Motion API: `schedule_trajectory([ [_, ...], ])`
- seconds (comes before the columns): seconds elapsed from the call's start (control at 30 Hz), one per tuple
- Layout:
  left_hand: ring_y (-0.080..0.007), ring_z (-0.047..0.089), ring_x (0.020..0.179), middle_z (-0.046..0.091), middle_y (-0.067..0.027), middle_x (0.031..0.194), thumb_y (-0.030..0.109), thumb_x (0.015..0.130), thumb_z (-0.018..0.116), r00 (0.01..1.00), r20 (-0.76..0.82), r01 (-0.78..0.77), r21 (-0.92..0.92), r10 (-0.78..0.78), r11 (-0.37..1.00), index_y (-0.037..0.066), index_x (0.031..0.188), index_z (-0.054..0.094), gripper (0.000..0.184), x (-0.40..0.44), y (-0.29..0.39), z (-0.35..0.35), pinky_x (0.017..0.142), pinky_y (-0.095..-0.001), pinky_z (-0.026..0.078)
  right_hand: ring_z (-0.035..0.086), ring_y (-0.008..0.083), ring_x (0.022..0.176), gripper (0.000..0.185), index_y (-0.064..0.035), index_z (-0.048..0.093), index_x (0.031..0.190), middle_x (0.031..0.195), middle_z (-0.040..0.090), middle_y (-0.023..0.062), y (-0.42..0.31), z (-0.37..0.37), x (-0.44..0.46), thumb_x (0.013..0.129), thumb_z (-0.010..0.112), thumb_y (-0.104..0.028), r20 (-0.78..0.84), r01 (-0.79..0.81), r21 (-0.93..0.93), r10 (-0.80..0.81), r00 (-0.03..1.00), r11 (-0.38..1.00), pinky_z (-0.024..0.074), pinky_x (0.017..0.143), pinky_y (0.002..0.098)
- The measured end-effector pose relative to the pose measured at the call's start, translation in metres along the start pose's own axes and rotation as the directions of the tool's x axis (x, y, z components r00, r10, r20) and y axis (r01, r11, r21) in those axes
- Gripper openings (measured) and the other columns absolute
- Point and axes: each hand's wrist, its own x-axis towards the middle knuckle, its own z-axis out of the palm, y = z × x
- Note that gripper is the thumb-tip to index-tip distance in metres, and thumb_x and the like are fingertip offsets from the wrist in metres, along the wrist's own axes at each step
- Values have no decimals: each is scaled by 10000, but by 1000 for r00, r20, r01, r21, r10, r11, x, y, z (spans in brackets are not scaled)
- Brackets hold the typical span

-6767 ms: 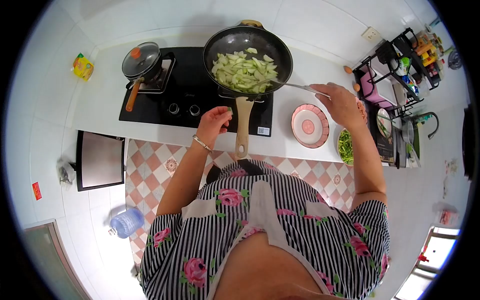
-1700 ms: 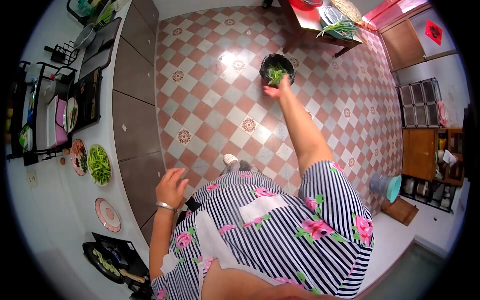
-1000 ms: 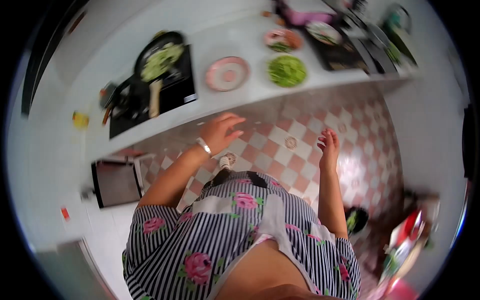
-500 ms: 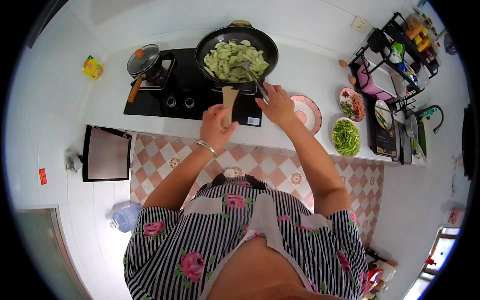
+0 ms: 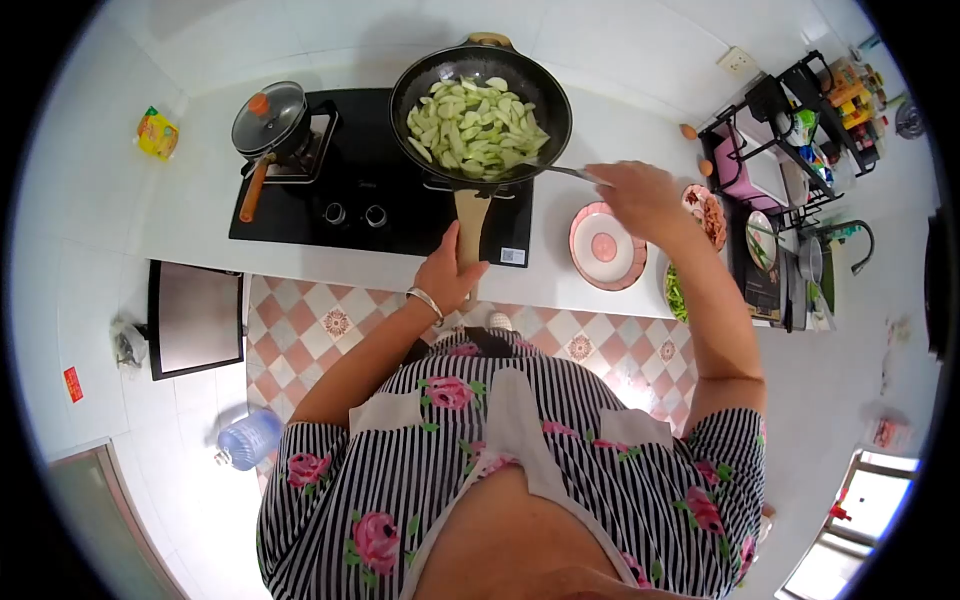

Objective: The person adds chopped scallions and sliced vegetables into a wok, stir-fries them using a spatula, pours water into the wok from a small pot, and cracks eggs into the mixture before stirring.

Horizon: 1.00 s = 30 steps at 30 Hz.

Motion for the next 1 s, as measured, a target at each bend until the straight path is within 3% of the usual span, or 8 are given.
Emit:
schedule_trajectory([
  [0.17, -375, 600, 939, 593, -239, 1090, 351, 772, 658, 1000, -24, 16, -17, -16, 1000, 6, 1399, 233, 833, 2, -1, 3, 825, -398, 471, 647, 306, 853, 183, -136, 624, 1006, 892, 666, 105, -12, 57, 87, 869, 516, -191, -80, -52, -52, 48, 996, 997, 511, 696, 432],
  [0.4, -371, 602, 930, 599, -235, 1075, 316, 763, 664, 997, -18, 80, -8, -81, 997, 17, 1408, 222, 838, 0, 8, -1, 816, -405, 470, 647, 286, 923, 234, -113, 669, 922, 937, 674, 100, 45, -32, 125, 879, 490, -258, -1, -220, -242, 227, 974, 945, 519, 746, 403],
  [0.5, -320, 637, 857, 607, -223, 1065, 271, 778, 669, 999, -41, 22, 19, -21, 1000, 49, 1432, 187, 842, -2, -1, 3, 766, -369, 498, 636, 255, 678, 219, -117, 678, 884, 739, 642, 93, 78, -9, 180, 850, 520, -266, 73, -286, -251, 312, 947, 925, 493, 576, 386],
  [0.6, -328, 636, 847, 614, -227, 1035, 272, 778, 665, 998, -31, 54, -9, -54, 999, 55, 1433, 187, 839, -2, 3, 2, 764, -381, 496, 483, 171, 436, 212, -91, 677, 830, 568, 538, 38, 105, 21, 226, 826, 572, -276, 411, -182, 136, 112, 905, 974, 378, 407, 320],
  [0.63, -342, 620, 885, 606, -231, 1054, 277, 771, 661, 997, -22, 69, -19, -69, 997, 49, 1429, 193, 839, -3, 5, 1, 787, -389, 485, 321, 117, 369, 228, -83, 673, 801, 503, 441, -11, 101, 39, 234, 820, 604, -299, 502, -311, 335, 112, 858, 889, 265, 350, 289],
  [0.67, -355, 604, 923, 598, -235, 1073, 281, 765, 657, 997, -8, 82, -31, -83, 996, 43, 1425, 199, 838, -6, 9, -3, 810, -398, 473, 347, 115, 398, 290, -97, 689, 831, 524, 467, -21, 96, 53, 236, 831, 607, -375, 554, -509, 427, 229, 801, 747, 284, 371, 280],
  [0.8, -371, 588, 958, 591, -238, 1091, 292, 757, 657, 995, -14, 99, 7, -99, 995, 38, 1422, 205, 843, -5, 6, 1, 831, -406, 462, 586, 220, 584, 243, -152, 690, 860, 687, 629, 35, 74, 103, 212, 818, 606, -375, 24, -99, 459, 98, 995, 883, 449, 505, 354],
  [1.0, -369, 588, 964, 591, -234, 1098, 291, 761, 657, 987, 20, 161, -5, -161, 987, 47, 1424, 207, 838, -5, 15, -5, 836, -405, 460, 636, 302, 760, 246, -181, 671, 926, 819, 667, 77, 36, 57, 112, 846, 568, -389, -362, 173, 63, -139, 922, 983, 499, 622, 417],
])
